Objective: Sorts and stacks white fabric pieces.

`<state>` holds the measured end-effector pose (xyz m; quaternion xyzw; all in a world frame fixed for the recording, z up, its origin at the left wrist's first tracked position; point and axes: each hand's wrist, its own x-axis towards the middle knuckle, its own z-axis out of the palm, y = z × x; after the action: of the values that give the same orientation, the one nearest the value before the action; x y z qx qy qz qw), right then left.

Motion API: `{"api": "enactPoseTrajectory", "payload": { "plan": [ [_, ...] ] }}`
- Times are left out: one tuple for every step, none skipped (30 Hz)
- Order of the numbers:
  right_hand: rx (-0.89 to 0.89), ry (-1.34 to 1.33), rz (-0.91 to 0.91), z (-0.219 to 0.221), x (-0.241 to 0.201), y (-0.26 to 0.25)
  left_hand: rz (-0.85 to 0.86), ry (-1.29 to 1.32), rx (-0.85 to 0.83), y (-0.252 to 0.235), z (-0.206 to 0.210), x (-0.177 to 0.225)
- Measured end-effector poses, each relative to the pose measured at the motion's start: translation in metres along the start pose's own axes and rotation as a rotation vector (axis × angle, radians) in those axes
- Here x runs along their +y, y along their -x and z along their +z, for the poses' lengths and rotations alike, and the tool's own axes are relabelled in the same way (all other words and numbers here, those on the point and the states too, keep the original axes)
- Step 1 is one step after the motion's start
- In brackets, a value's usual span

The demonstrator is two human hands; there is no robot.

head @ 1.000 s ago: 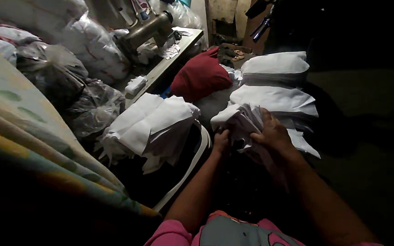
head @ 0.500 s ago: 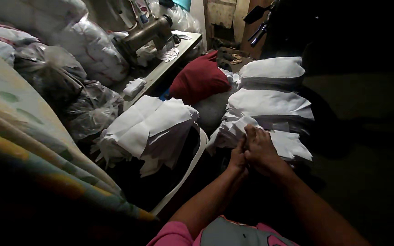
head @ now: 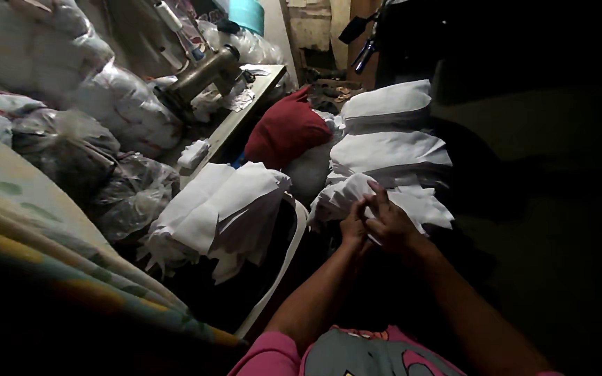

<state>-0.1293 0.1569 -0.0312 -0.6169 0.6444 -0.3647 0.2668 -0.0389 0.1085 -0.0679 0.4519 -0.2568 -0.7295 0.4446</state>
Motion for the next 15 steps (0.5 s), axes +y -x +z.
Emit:
{"api": "enactPoseTrajectory", "payload": {
  "plan": [
    [0.070, -0.099, -0.072, -0.004, 0.003, 0.006, 0.011, 0.010, -0.031, 0.003, -0.001, 0.001],
    [0.153, -0.175, -0.149, -0.010, 0.005, 0.013, 0.033, 0.023, -0.080, 0.007, -0.002, 0.003],
    [0.225, -0.220, -0.213, -0.018, 0.006, 0.022, 0.065, 0.028, -0.109, 0.014, 0.000, 0.007],
    [0.295, -0.224, -0.256, -0.029, 0.007, 0.032, 0.097, 0.011, -0.135, 0.024, 0.003, 0.014],
    [0.354, -0.210, -0.275, -0.042, 0.009, 0.044, 0.134, -0.023, -0.168, 0.035, 0.007, 0.022],
    [0.418, -0.208, -0.281, -0.054, 0.010, 0.055, 0.162, -0.063, -0.214, 0.046, 0.011, 0.030],
    [0.480, -0.225, -0.273, -0.065, 0.009, 0.066, 0.171, -0.078, -0.270, 0.055, 0.014, 0.038],
    [0.519, -0.259, -0.265, -0.076, 0.008, 0.077, 0.157, -0.068, -0.339, 0.064, 0.018, 0.046],
    [0.553, -0.288, -0.259, -0.086, 0.007, 0.086, 0.139, -0.069, -0.406, 0.073, 0.023, 0.056],
    [0.600, -0.288, -0.255, -0.093, 0.007, 0.093, 0.127, -0.098, -0.465, 0.082, 0.027, 0.068],
    [0.649, -0.278, -0.255, -0.097, 0.007, 0.099, 0.133, -0.139, -0.499, 0.090, 0.033, 0.080],
    [0.685, -0.267, -0.257, -0.101, 0.010, 0.104, 0.147, -0.146, -0.503, 0.098, 0.040, 0.093],
    [0.727, -0.270, -0.237, -0.102, 0.011, 0.107, 0.173, -0.115, -0.474, 0.104, 0.049, 0.104],
    [0.772, -0.290, -0.188, -0.103, 0.012, 0.108, 0.208, -0.064, -0.478, 0.101, 0.054, 0.111],
    [0.829, -0.331, -0.067, -0.107, 0.010, 0.104, 0.264, 0.009, -0.593, 0.081, 0.047, 0.110]
  ]
}}
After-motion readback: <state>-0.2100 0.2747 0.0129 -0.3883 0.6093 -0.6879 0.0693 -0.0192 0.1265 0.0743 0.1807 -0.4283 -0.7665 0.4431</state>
